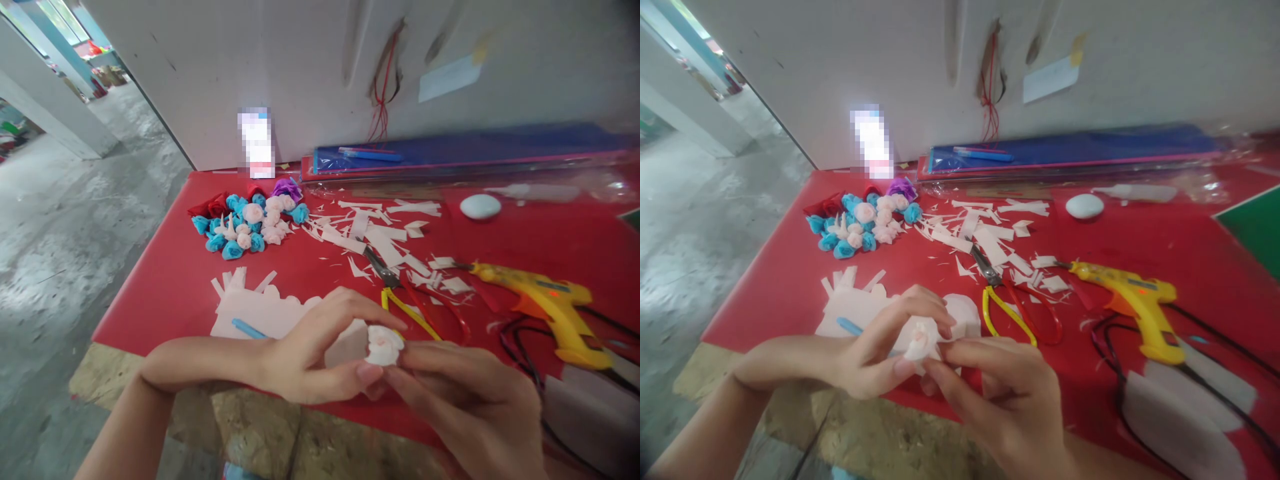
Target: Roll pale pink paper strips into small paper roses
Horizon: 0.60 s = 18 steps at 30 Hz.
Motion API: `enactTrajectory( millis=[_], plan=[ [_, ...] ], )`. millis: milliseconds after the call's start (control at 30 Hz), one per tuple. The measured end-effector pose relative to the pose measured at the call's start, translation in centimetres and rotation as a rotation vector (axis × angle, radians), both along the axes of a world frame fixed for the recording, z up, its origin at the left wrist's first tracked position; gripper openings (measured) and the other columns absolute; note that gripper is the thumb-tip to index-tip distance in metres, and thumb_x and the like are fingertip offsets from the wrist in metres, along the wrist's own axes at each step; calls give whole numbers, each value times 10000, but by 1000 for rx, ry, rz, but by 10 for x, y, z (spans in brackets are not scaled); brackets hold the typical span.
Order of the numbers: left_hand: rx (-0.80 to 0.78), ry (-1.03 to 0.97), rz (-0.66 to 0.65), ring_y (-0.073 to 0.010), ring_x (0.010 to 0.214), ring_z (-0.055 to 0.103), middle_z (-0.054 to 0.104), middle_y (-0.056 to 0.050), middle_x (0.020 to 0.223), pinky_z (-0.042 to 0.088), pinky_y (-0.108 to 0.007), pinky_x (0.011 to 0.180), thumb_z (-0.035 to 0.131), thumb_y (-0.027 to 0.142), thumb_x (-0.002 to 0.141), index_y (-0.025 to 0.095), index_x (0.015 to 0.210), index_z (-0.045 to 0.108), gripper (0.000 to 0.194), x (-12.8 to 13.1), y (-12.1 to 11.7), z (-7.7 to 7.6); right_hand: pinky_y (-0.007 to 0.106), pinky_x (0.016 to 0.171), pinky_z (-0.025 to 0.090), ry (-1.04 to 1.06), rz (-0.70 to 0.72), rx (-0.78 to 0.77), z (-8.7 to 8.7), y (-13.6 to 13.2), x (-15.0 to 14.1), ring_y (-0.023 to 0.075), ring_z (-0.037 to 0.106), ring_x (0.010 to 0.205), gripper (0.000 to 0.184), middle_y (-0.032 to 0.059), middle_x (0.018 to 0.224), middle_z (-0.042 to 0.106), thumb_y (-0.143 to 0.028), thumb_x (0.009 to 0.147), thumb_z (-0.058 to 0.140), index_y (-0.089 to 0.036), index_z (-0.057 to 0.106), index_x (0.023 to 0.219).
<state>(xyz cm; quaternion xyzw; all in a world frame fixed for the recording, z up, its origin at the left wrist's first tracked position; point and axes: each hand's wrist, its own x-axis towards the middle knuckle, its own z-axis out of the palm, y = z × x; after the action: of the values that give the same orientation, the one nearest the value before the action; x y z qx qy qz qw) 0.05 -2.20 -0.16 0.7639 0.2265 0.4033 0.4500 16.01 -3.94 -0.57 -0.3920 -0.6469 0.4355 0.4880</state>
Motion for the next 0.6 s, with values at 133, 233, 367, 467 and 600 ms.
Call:
enactTrajectory(
  millis=[133,233,367,467,600],
  plan=[
    [-195,12,-62,-115,675,558,547,-38,828,465,-298,725,427,304,847,168,1106,346,304,-2,-3,2,108,413,482,215,267,-350,-1,6,0,96,595,381,155,-53,452,639,-199,717,635,-280,674,590],
    [-238,24,-21,-149,815,569,556,-65,880,450,-320,812,461,278,825,142,1080,400,296,-1,-2,2,147,462,518,308,332,-507,-6,6,0,121,628,454,117,-37,505,661,-249,711,651,-284,686,605],
    [-196,-14,-43,-204,1066,477,515,-148,1091,408,-347,922,448,253,827,93,1087,449,305,2,1,0,103,468,500,279,205,-471,-9,5,-1,103,627,461,113,-51,531,671,-207,642,711,-319,710,626],
    [-178,3,-99,-196,1110,443,497,-172,1134,353,-350,984,330,244,884,57,1141,437,335,3,2,1,67,491,491,253,151,-379,-8,5,-2,82,626,460,190,-61,541,680,-179,646,708,-359,719,708],
    [-150,38,-103,-177,1105,435,506,-156,1129,316,-329,1006,224,248,920,75,1207,414,385,3,0,2,101,510,519,277,177,-372,-6,6,-4,94,637,484,226,-59,585,695,-165,664,693,-371,714,754]
  ],
)
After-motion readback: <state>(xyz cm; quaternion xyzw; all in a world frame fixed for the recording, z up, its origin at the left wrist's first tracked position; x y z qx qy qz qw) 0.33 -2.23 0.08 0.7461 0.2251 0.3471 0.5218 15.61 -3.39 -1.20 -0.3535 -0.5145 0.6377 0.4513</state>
